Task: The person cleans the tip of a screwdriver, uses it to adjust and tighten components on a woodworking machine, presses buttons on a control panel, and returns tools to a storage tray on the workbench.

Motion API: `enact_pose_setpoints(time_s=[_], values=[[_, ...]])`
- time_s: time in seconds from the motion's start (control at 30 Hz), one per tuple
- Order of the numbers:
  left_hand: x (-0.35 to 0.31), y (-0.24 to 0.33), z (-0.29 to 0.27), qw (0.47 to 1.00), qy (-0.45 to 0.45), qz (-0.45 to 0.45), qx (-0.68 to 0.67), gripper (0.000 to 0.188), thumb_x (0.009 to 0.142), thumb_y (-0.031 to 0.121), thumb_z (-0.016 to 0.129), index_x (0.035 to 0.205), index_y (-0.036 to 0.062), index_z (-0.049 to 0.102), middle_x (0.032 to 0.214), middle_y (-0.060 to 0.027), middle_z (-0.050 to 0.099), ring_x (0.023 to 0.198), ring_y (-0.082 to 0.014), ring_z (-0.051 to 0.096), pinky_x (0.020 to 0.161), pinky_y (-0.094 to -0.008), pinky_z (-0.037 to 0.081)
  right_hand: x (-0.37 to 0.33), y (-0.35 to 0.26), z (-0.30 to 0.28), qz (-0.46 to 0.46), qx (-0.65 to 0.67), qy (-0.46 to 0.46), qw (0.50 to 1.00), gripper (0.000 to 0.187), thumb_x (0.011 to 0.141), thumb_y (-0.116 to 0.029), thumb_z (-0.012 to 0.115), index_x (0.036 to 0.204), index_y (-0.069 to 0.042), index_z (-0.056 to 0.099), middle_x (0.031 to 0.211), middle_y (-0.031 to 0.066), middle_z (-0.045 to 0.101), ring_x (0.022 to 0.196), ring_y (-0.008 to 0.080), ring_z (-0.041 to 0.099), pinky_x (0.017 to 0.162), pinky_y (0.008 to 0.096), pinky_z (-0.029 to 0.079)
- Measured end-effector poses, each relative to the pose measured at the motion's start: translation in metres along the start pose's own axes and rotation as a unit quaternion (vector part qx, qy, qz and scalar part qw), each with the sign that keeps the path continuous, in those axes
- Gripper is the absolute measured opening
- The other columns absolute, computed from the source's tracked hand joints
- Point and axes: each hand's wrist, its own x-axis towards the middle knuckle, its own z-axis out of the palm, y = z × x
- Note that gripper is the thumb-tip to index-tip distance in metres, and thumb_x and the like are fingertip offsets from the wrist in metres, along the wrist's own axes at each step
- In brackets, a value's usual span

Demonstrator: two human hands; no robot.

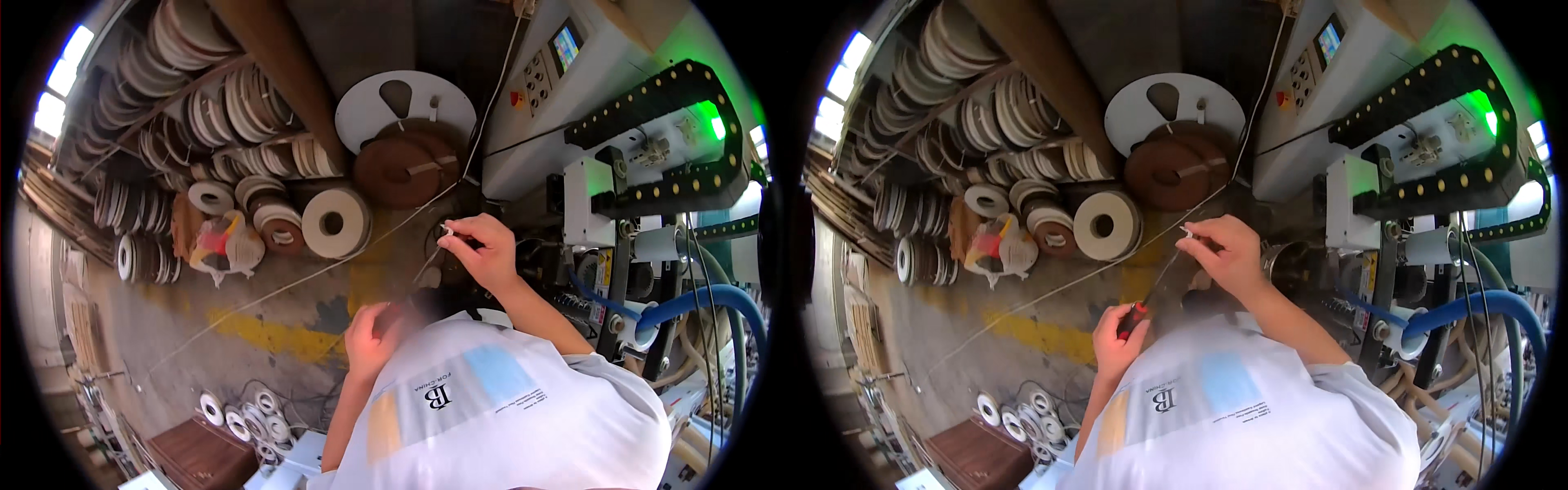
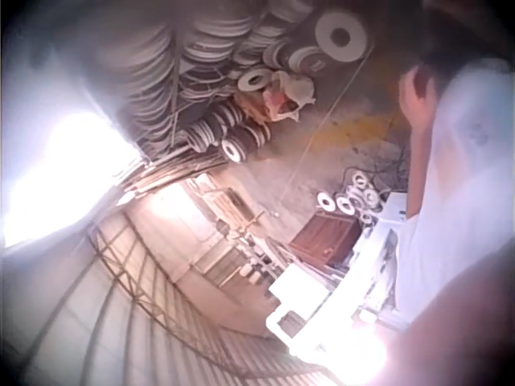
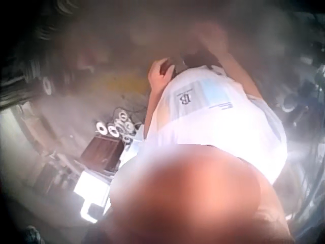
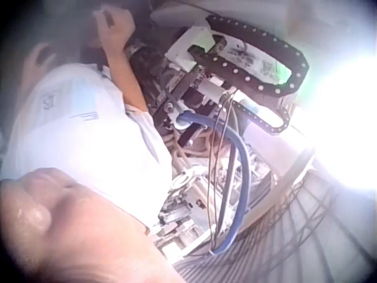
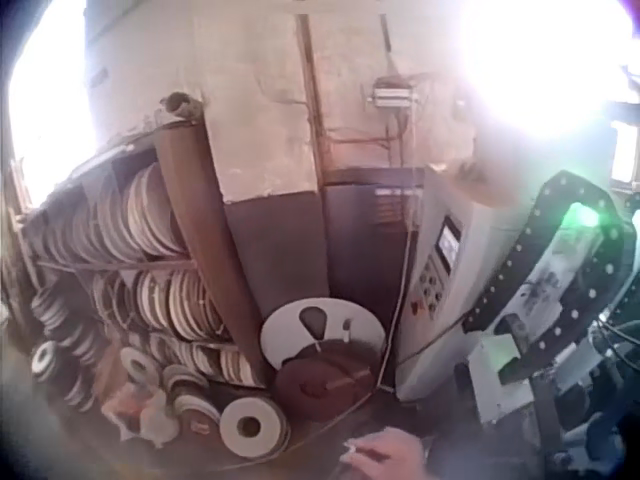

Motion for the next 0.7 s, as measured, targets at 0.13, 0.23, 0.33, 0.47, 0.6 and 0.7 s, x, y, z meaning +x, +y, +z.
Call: enact_pose_setpoints(time_s=[0.13,0.23,0.33,0.47,0.6,0.7], values=[[0.082,-0.008,0.001,0.998,-0.046,0.035,-0.019,0.032,0.08,0.007,0.081,0.108,0.0018,0.068,0.093,-0.0092,0.068,0.081,-0.019,0.066,0.073,-0.0289,0.052,0.056,0.016,0.001,-0.059,-0.062,0.035,0.996,0.024,0.073,-0.004,0.088,0.093,-0.001,0.076,0.087,0.0097,0.075,0.07,0.0193,0.065,0.066,0.0291,0.05],[0.13,-0.006,0.005,0.992,-0.114,0.044,-0.037,0.033,0.08,0.008,0.081,0.11,0.0021,0.068,0.096,-0.0085,0.07,0.083,-0.0195,0.067,0.074,-0.0289,0.052,0.078,0.024,-0.002,-0.056,-0.126,0.104,0.985,0.022,0.072,-0.006,0.089,0.089,-0.003,0.076,0.082,0.0084,0.074,0.066,0.0198,0.064,0.06,0.0298,0.05],[0.176,-0.025,0.017,0.975,-0.204,0.01,-0.093,0.035,0.081,0.011,0.081,0.113,0.0031,0.069,0.1,-0.0086,0.072,0.088,-0.0215,0.07,0.077,-0.0316,0.054,0.084,0.027,-0.013,-0.02,-0.2,0.149,0.968,0.018,0.074,-0.003,0.087,0.088,-0.003,0.075,0.082,0.0087,0.074,0.066,0.0214,0.064,0.06,0.0305,0.05],[0.251,-0.027,0.029,0.928,-0.349,0.123,-0.053,0.034,0.088,0.02,0.078,0.118,0.0075,0.067,0.107,-0.009,0.071,0.093,-0.0264,0.071,0.081,-0.0339,0.056,0.079,0.022,-0.023,0.051,-0.288,0.223,0.93,0.008,0.086,-0.003,0.077,0.092,0.0,0.073,0.083,0.0111,0.071,0.074,0.0232,0.067,0.07,0.0303,0.052],[0.32,-0.013,0.034,0.854,-0.489,0.159,-0.075,0.035,0.084,0.016,0.08,0.116,0.0062,0.069,0.106,-0.0109,0.071,0.095,-0.0272,0.071,0.079,-0.0344,0.056,0.054,0.01,-0.012,0.268,-0.147,0.329,0.893,0.011,0.098,-0.008,0.067,0.101,0.002,0.07,0.09,0.0019,0.071,0.079,0.0085,0.061,0.075,0.0232,0.048],[0.36,-0.015,0.038,0.823,-0.514,0.226,-0.087,0.036,0.084,0.017,0.079,0.116,0.0074,0.068,0.106,-0.0109,0.07,0.095,-0.0289,0.071,0.079,-0.0349,0.056,0.059,-0.008,0.001,0.299,-0.043,0.388,0.871,0.014,0.099,-0.01,0.067,0.105,0.001,0.069,0.092,0.0015,0.07,0.081,0.0081,0.06,0.078,0.0224,0.048]])
